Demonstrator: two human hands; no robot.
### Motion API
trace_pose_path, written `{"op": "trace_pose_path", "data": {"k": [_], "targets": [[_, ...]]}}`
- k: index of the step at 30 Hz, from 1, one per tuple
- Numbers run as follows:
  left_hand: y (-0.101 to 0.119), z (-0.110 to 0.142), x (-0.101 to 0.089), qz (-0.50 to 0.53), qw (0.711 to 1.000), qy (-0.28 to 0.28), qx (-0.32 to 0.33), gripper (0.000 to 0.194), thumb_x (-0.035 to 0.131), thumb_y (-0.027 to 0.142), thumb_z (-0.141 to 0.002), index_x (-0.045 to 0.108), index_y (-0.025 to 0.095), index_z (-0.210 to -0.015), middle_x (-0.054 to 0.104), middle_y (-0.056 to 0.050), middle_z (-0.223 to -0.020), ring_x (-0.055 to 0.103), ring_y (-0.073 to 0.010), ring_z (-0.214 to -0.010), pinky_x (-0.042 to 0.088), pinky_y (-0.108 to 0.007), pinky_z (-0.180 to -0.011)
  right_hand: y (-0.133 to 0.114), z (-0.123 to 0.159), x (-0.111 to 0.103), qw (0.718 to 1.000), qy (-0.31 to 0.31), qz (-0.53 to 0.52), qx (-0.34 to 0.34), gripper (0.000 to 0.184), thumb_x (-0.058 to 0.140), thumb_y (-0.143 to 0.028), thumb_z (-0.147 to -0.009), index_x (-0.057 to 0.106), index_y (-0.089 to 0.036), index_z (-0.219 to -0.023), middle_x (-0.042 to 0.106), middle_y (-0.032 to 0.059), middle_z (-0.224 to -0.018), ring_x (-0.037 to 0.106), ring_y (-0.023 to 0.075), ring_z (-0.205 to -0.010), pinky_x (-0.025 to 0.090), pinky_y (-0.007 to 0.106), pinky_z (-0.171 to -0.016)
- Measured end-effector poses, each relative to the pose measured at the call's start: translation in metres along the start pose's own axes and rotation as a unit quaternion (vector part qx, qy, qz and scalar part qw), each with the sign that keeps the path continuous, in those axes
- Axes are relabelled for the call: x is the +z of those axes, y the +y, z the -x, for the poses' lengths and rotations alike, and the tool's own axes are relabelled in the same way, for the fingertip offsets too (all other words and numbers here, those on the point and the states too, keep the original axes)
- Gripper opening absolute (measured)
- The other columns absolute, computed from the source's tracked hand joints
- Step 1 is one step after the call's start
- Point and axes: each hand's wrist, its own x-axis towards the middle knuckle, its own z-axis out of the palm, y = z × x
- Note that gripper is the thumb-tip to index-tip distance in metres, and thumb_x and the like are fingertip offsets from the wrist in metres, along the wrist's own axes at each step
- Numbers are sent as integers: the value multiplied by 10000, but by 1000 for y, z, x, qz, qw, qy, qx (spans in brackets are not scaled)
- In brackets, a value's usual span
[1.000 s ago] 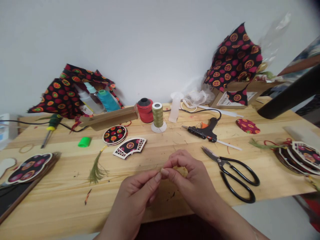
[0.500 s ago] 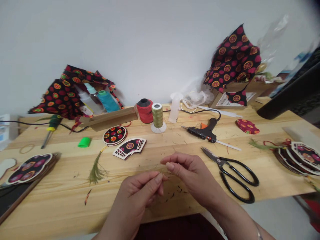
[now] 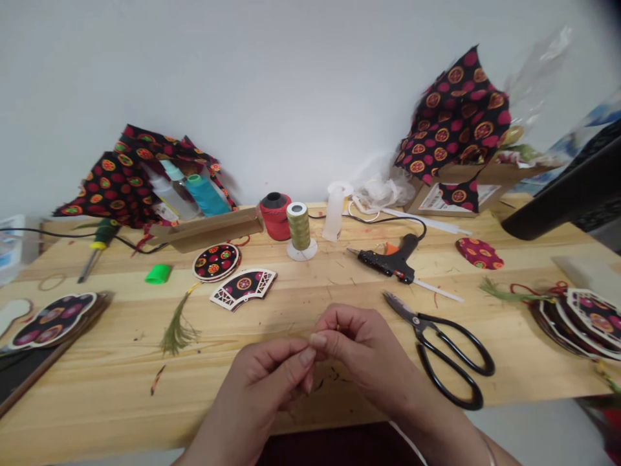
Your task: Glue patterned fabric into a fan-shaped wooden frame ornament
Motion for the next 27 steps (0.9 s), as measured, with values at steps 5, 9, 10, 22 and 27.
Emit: {"op": "trace_pose_path", "data": {"k": [5,9,10,22,27], "targets": [[4,-3,8,112,994,4,-17,256,695,385,-766,694,149,-666,511,17,-563,280,-64,-487,174,-231,-464,-5,2,-5,996,45,68,-28,135,620,-211,-752,590,-176,-625,573,-35,-599,513,113,-606,417,223,-582],[4,-5,14,125,992,2,-30,237,710,363,-765,699,141,-684,485,31,-564,261,-53,-485,169,-218,-470,-4,1,-9,992,56,98,-49,135,589,-202,-776,587,-176,-644,580,-18,-633,525,129,-634,424,244,-600],[4,-6,15,124,992,2,-32,237,716,360,-761,697,139,-676,481,32,-561,262,-51,-488,174,-214,-473,-3,1,-10,991,58,105,-55,138,580,-203,-781,584,-176,-645,580,-14,-638,528,134,-640,425,250,-602],[5,-13,31,118,991,47,-52,249,825,363,-624,769,188,-793,562,10,-550,366,-55,-483,224,-185,-458,-4,-3,-22,974,75,159,-141,164,583,-155,-785,564,-186,-625,561,-25,-649,511,120,-627,407,232,-580],[5,-11,32,77,995,51,-23,190,781,363,-684,763,180,-729,577,12,-550,354,-54,-479,249,-177,-447,-4,-1,-23,976,60,150,-148,177,586,-128,-801,582,-185,-633,578,-30,-655,539,114,-652,421,225,-604]]}}
